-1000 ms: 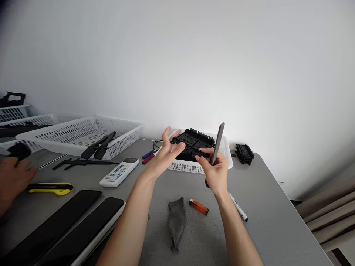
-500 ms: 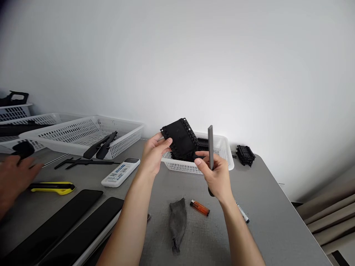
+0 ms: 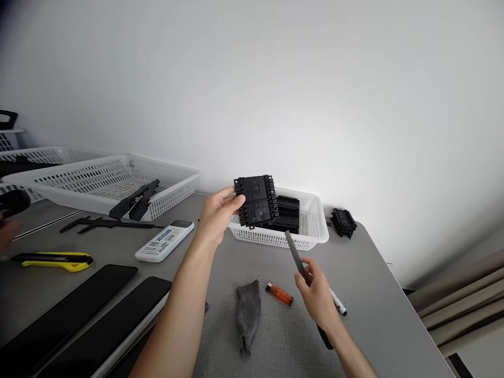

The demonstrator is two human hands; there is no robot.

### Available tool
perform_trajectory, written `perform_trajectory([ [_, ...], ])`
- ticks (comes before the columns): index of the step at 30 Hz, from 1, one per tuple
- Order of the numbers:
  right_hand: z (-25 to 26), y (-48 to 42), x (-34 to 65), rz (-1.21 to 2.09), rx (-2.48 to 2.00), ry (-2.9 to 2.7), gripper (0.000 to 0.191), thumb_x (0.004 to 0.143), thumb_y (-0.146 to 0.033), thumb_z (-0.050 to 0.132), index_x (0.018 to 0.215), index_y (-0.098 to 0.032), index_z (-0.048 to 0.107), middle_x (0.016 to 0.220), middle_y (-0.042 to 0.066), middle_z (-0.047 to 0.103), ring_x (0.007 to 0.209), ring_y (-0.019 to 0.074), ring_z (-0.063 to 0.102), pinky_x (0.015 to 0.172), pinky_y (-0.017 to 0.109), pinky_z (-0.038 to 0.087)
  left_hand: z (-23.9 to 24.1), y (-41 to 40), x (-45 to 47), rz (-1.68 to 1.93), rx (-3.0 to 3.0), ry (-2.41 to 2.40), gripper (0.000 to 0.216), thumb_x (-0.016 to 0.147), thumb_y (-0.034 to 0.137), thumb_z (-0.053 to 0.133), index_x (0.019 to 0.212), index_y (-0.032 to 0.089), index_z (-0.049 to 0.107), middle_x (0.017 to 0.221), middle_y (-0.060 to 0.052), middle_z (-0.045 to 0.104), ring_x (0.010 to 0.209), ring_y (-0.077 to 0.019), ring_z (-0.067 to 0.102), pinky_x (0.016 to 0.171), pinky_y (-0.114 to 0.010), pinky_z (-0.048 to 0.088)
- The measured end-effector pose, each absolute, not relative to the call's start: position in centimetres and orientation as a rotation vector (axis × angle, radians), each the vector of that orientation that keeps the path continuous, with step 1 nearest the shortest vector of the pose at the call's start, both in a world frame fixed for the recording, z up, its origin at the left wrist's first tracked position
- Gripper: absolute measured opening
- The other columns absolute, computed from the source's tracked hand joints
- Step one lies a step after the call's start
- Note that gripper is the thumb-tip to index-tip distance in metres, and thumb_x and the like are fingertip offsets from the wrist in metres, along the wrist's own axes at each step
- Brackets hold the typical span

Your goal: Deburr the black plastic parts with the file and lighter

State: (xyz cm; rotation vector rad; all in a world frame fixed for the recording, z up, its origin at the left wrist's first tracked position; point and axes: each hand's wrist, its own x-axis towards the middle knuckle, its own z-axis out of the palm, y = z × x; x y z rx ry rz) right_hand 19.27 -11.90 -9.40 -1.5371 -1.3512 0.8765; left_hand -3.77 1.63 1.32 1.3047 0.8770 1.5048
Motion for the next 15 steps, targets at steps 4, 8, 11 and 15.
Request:
perform_trajectory([
  [4, -12.2, -13.0, 19.9, 0.694, -1.753, -1.474, 0.042, 0.092, -0.045, 0.051, 0.122, -0.021, 0.067, 0.087, 0.006, 0.066, 0.078, 0.0232, 0.062, 0.065, 0.032, 0.049, 1.4, 1.4, -3.5, 1.484, 1.322, 0.884, 0.064, 0.069, 0.056, 0.080, 0.116, 0.014, 0.072, 0.098, -0.012, 0.078, 0.097, -0.0290, 0.070, 0.076, -0.032, 0.050],
  [8, -14.0, -13.4, 19.8, 0.548, -1.883, -1.577, 0.047, 0.095, -0.034, 0.039, 0.129, -0.017, 0.066, 0.111, 0.014, 0.070, 0.102, 0.0281, 0.066, 0.082, 0.034, 0.051, 1.5, 1.4, -3.1, 1.475, 1.309, 0.851, 0.061, 0.066, 0.054, 0.083, 0.112, 0.015, 0.073, 0.095, -0.011, 0.079, 0.103, -0.0302, 0.069, 0.089, -0.037, 0.052],
  [11, -15.3, -13.4, 19.7, 0.436, -2.031, -1.638, 0.051, 0.096, -0.027, 0.035, 0.138, -0.014, 0.060, 0.112, 0.016, 0.068, 0.099, 0.0274, 0.067, 0.084, 0.034, 0.050, 1.5, 1.4, -3.0, 1.448, 1.306, 0.832, 0.061, 0.064, 0.051, 0.085, 0.112, 0.015, 0.073, 0.094, -0.010, 0.079, 0.104, -0.0305, 0.070, 0.093, -0.039, 0.052],
  [15, -16.6, -13.4, 19.6, 0.293, -2.140, -1.751, 0.049, 0.095, -0.020, 0.036, 0.135, -0.014, 0.063, 0.108, 0.014, 0.067, 0.100, 0.0277, 0.066, 0.088, 0.035, 0.049, 1.4, 1.3, -3.0, 1.447, 1.289, 0.829, 0.061, 0.062, 0.049, 0.087, 0.111, 0.015, 0.074, 0.094, -0.011, 0.079, 0.104, -0.0307, 0.070, 0.095, -0.041, 0.052],
])
